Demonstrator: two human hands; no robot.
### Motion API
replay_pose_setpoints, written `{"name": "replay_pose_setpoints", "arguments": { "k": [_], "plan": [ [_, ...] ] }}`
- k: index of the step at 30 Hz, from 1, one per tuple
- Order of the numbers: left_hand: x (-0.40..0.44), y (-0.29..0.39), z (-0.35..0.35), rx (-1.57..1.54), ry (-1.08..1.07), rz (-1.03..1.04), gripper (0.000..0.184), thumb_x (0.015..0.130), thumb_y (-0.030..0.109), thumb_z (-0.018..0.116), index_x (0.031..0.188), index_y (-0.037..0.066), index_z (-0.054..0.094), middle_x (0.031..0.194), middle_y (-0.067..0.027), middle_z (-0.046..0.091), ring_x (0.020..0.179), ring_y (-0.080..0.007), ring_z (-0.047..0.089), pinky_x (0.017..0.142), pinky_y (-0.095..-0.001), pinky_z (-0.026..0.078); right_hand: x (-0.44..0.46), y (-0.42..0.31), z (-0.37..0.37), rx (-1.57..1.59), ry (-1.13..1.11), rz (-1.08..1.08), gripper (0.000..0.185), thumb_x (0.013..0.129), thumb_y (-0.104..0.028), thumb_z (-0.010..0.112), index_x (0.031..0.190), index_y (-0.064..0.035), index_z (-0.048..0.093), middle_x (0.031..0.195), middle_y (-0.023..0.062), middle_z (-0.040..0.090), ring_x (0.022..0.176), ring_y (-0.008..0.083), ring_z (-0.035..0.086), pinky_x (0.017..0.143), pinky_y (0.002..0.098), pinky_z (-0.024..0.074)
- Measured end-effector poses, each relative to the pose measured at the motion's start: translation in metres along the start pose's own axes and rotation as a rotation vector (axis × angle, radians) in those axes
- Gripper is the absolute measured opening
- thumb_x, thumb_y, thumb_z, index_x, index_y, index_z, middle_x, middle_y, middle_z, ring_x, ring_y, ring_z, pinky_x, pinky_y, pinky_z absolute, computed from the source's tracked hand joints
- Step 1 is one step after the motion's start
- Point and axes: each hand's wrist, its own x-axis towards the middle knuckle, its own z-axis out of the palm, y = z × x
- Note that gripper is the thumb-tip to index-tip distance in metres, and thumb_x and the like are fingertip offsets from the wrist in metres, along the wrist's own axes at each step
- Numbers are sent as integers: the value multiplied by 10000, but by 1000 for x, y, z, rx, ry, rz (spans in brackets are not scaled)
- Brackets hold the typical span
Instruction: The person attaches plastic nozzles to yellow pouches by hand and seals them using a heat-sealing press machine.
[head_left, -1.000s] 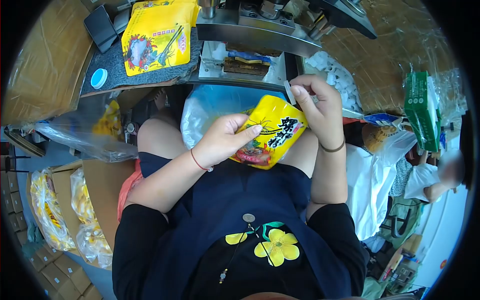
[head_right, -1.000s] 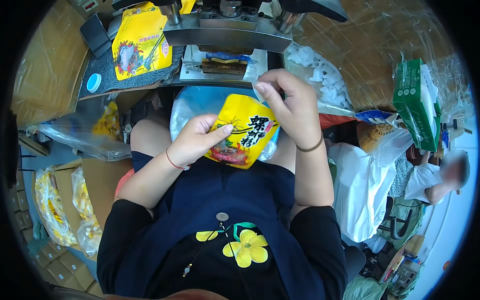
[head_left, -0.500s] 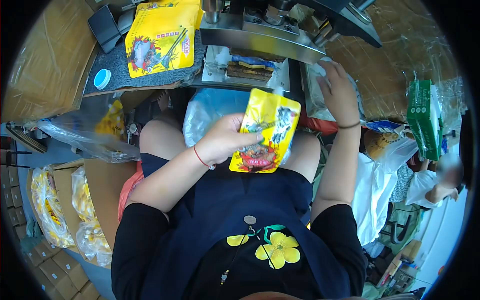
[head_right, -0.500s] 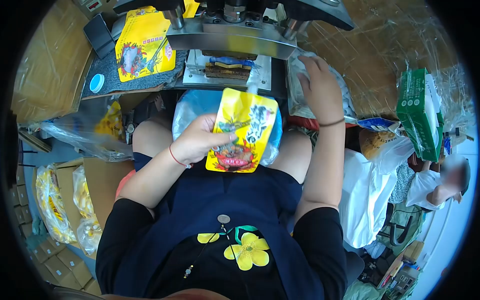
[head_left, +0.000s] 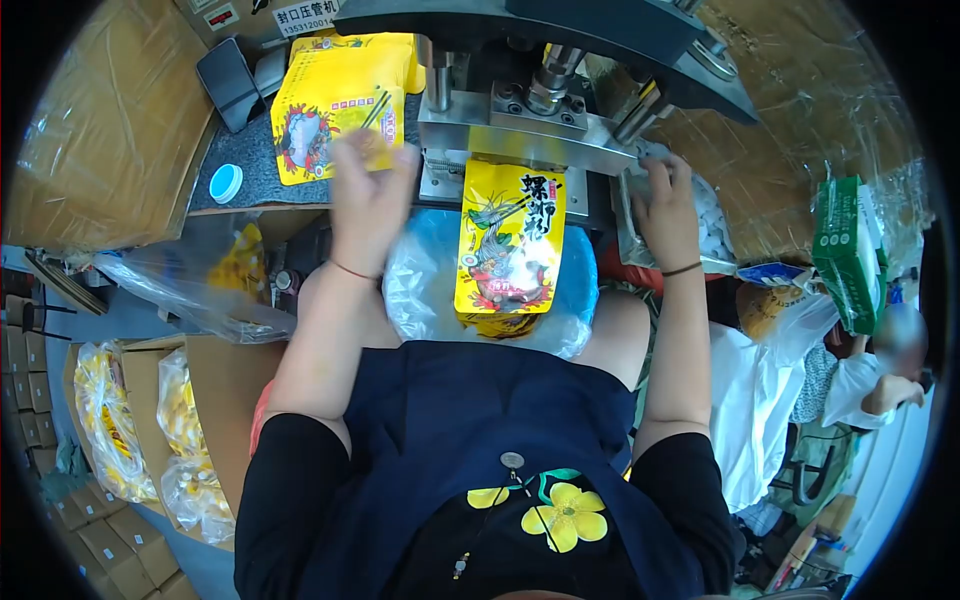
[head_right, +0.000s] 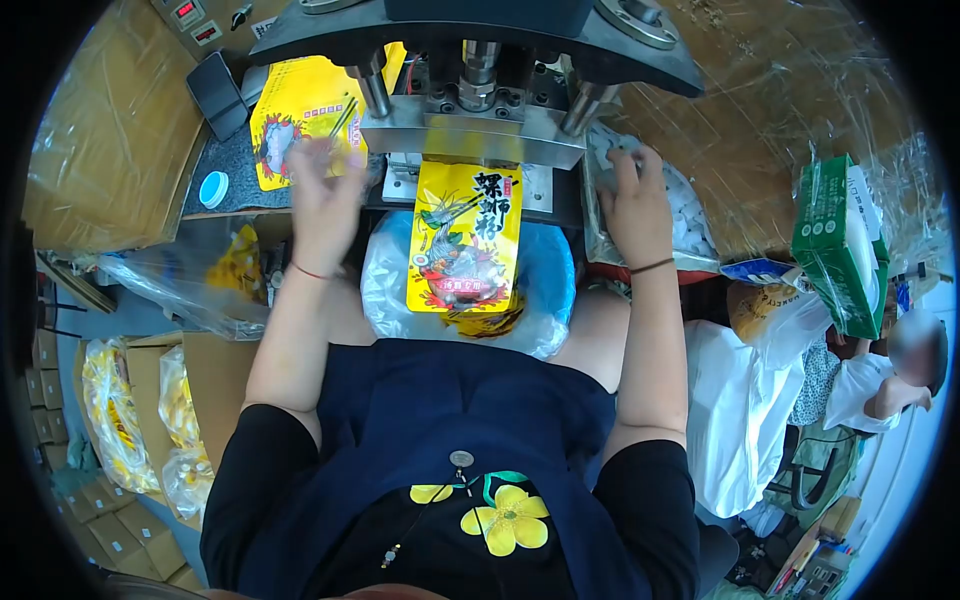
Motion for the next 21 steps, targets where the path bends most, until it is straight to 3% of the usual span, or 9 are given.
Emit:
{"name": "replay_pose_setpoints", "arguments": {
  "k": [1, 2, 4, 6, 7, 11, 15, 18, 21],
  "plan": [
    [19, -8, -17, 273, 121, 357, 600, 933, 292, 732, 1353, -39, 459, 1278, -286, 538, 1228, -410, 525, 1045, -509, 417, 2, -5, -2, -35, 124, -60, 288, 873, -95, 682, 1158, -79, 645, 1150, 176, 608, 1042, 394, 633, 888, 460, 530],
    [27, -11, -35, 665, 67, 436, 704, 898, 295, 754, 1448, -8, 436, 1433, -307, 456, 1349, -452, 435, 1121, -516, 350, 0, -1, 0, 13, 71, -52, 282, 875, -97, 677, 1155, -85, 646, 1140, 173, 608, 1030, 393, 634, 878, 466, 531],
    [17, -30, -46, 1002, -335, 389, 687, 880, 280, 752, 1462, 44, 475, 1478, -285, 441, 1392, -449, 412, 1135, -523, 342, -2, 10, 9, 110, -27, -39, 271, 879, -100, 668, 1150, -98, 648, 1121, 168, 608, 1006, 390, 637, 856, 478, 535],
    [-9, -13, -57, 873, -471, 463, 642, 871, 249, 745, 1442, 65, 517, 1475, -237, 469, 1373, -426, 444, 1123, -528, 355, -2, 13, 9, 109, -115, 15, 268, 884, -98, 657, 1152, -113, 649, 1119, 175, 614, 990, 398, 643, 837, 484, 540],
    [-16, -10, -59, 843, -472, 452, 576, 860, 185, 738, 1397, 71, 564, 1371, -214, 574, 1279, -403, 537, 1077, -497, 405, -5, 13, 8, 110, -164, 49, 268, 887, -97, 651, 1153, -120, 650, 1119, 178, 616, 983, 401, 646, 828, 487, 542],
    [-19, -19, -75, 534, -274, 323, 430, 837, -6, 642, 1264, 43, 643, 1109, -214, 685, 1057, -409, 628, 935, -455, 495, -11, 15, 10, 82, -214, 138, 219, 913, -143, 630, 1132, -149, 637, 1066, 175, 631, 919, 426, 658, 760, 508, 546],
    [-26, -10, -72, 515, -385, 306, 297, 867, -27, 593, 1150, 6, 678, 1052, -225, 691, 1016, -410, 652, 892, -468, 520, 3, 9, 5, 14, -240, 206, 203, 918, -155, 629, 1118, -131, 601, 1043, 173, 638, 917, 435, 648, 758, 514, 534],
    [-34, -4, -63, 466, -266, 340, 262, 876, -6, 624, 1130, 12, 686, 1041, -221, 694, 999, -422, 656, 872, -434, 536, -5, 10, 1, 28, -217, 241, 184, 942, -163, 616, 1101, -86, 564, 1093, 190, 663, 953, 438, 648, 775, 513, 531],
    [-45, 14, -56, 35, -410, -126, 161, 935, 105, 702, 1040, -15, 718, 897, -114, 728, 796, -203, 691, 729, -305, 531, -13, 7, -2, 56, 42, 220, 199, 980, -150, 595, 1140, -33, 603, 1066, 223, 686, 932, 406, 679, 787, 452, 544]
  ]
}}
